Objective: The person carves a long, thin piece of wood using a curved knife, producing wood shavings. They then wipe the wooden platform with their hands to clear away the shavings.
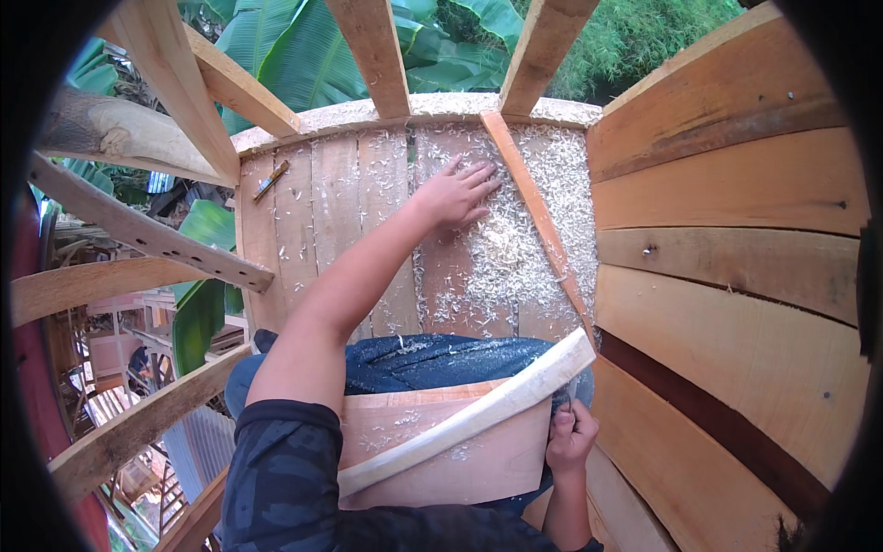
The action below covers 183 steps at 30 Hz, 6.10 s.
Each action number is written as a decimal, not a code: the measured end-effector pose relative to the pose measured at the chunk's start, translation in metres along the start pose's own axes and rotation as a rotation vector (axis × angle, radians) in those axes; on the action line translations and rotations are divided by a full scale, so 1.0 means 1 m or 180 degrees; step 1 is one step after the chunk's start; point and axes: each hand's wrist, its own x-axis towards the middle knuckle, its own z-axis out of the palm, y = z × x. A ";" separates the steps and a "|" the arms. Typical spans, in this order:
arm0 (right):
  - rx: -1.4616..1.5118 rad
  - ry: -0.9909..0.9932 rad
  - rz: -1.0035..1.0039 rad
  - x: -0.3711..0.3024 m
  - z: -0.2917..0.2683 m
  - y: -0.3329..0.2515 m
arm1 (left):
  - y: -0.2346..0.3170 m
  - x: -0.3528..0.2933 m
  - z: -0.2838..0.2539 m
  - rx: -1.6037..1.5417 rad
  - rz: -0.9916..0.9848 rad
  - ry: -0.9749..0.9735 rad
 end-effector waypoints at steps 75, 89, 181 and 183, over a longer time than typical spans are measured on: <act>0.0577 -0.0078 0.0354 0.010 0.003 -0.010 | -0.143 -0.052 -0.069 0.0153 -0.1646 0.2255; 0.0644 -0.0024 0.0383 0.009 0.004 -0.009 | -0.135 -0.056 -0.077 -0.0073 -0.1967 0.2302; 0.0548 -0.0044 0.0276 0.009 0.005 -0.012 | -0.003 -0.012 0.003 0.0028 -0.0812 0.0564; 0.0499 -0.0076 0.0234 0.009 0.005 -0.008 | -0.021 -0.011 -0.001 0.0111 -0.0912 0.0619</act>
